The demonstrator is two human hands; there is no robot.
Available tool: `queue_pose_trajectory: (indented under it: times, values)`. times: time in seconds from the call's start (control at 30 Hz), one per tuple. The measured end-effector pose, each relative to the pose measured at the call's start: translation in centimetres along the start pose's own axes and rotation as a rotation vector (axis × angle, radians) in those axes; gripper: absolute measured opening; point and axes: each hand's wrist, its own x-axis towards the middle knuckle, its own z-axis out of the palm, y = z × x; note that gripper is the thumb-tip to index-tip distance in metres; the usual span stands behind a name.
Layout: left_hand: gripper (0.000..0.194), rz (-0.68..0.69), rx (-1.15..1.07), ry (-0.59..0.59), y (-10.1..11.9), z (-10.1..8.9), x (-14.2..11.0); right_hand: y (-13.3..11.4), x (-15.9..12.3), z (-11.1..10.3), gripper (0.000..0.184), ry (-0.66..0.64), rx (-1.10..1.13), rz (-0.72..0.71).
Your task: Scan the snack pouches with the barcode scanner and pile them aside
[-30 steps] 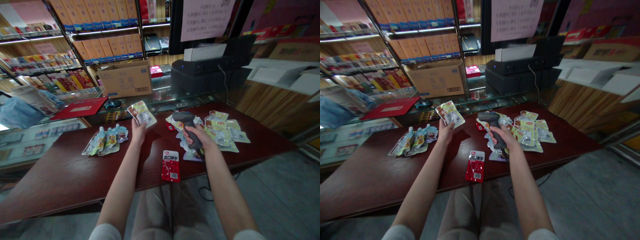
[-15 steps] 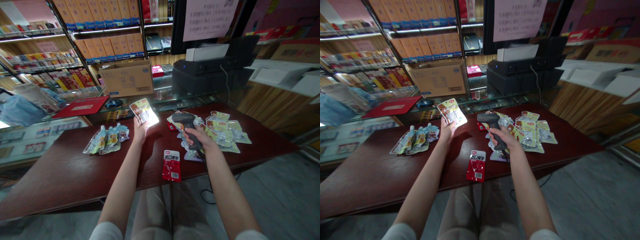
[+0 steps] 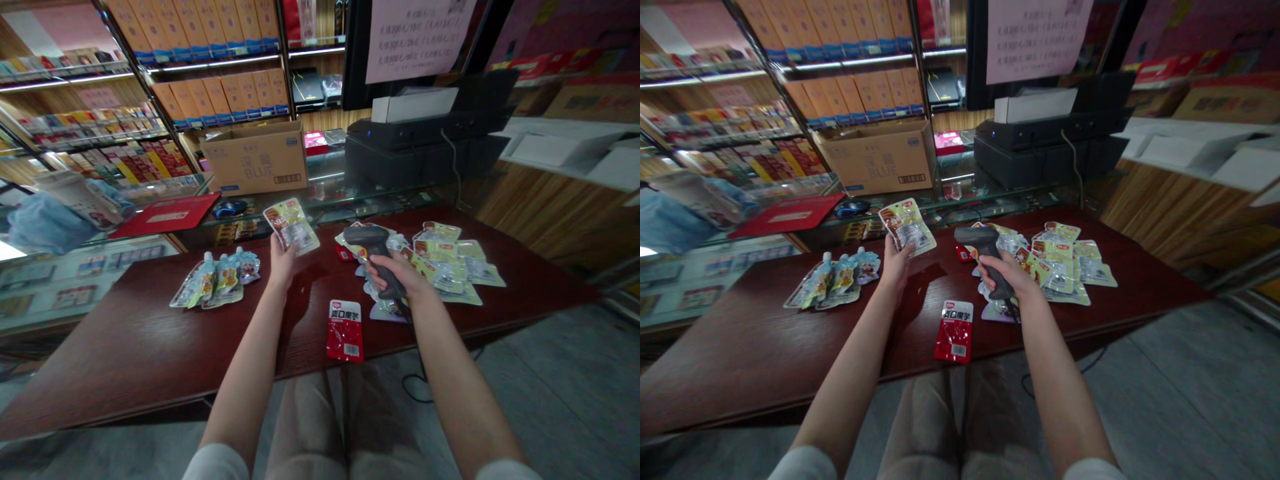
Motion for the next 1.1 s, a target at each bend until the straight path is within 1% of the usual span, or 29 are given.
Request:
queue_pose_trajectory:
  times: [0.17, 0.3, 0.4, 0.5, 0.6, 0.7, 0.8, 0.87, 0.93, 1.0, 1.1]
  values:
    - [0.044, 0.010, 0.116, -0.005, 0.4, -0.2, 0.2, 0.2, 0.2, -0.1, 0.033, -0.006, -0.008, -0.003]
    - [0.037, 0.037, 0.342, 0.042, 1.5, -1.3, 0.4, 0.0, 0.2, 0.0, 0.035, -0.009, 0.009, -0.004]
    - [0.032, 0.024, 0.524, 0.083, 2.7, -3.3, 0.6, 0.0, 0.2, 0.0, 0.036, -0.014, 0.014, -0.001]
    - [0.027, 0.002, 0.720, 0.158, 3.8, -6.0, 0.5, 0.1, 0.4, -0.1, 0.036, -0.024, 0.016, -0.002]
    - [0.027, -0.030, 0.956, 0.209, 4.9, -8.8, 0.0, 0.2, 0.5, -0.1, 0.035, -0.027, 0.021, -0.008]
    - [0.032, -0.064, 1.162, 0.216, 5.7, -10.6, -1.0, 0.2, 0.4, -0.1, 0.035, -0.029, 0.023, -0.020]
    - [0.043, -0.096, 1.324, 0.241, 6.2, -11.0, -2.3, 0.1, 0.2, 0.1, 0.034, -0.027, 0.043, -0.036]
    - [0.053, -0.077, 1.403, 0.237, 6.3, -10.8, -3.1, 0.0, 0.2, 0.2, 0.034, -0.024, 0.068, -0.046]
    - [0.061, -0.005, 1.459, 0.235, 6.4, -10.5, -3.7, 0.0, 0.2, 0.2, 0.034, -0.023, 0.088, -0.048]
    - [0.065, 0.087, 1.520, 0.243, 6.5, -10.3, -4.2, 0.0, 0.3, 0.1, 0.034, -0.022, 0.093, -0.047]
    - [0.061, 0.205, 1.616, 0.244, 6.5, -10.4, -4.8, -0.1, 0.3, 0.0, 0.034, -0.018, 0.090, -0.044]
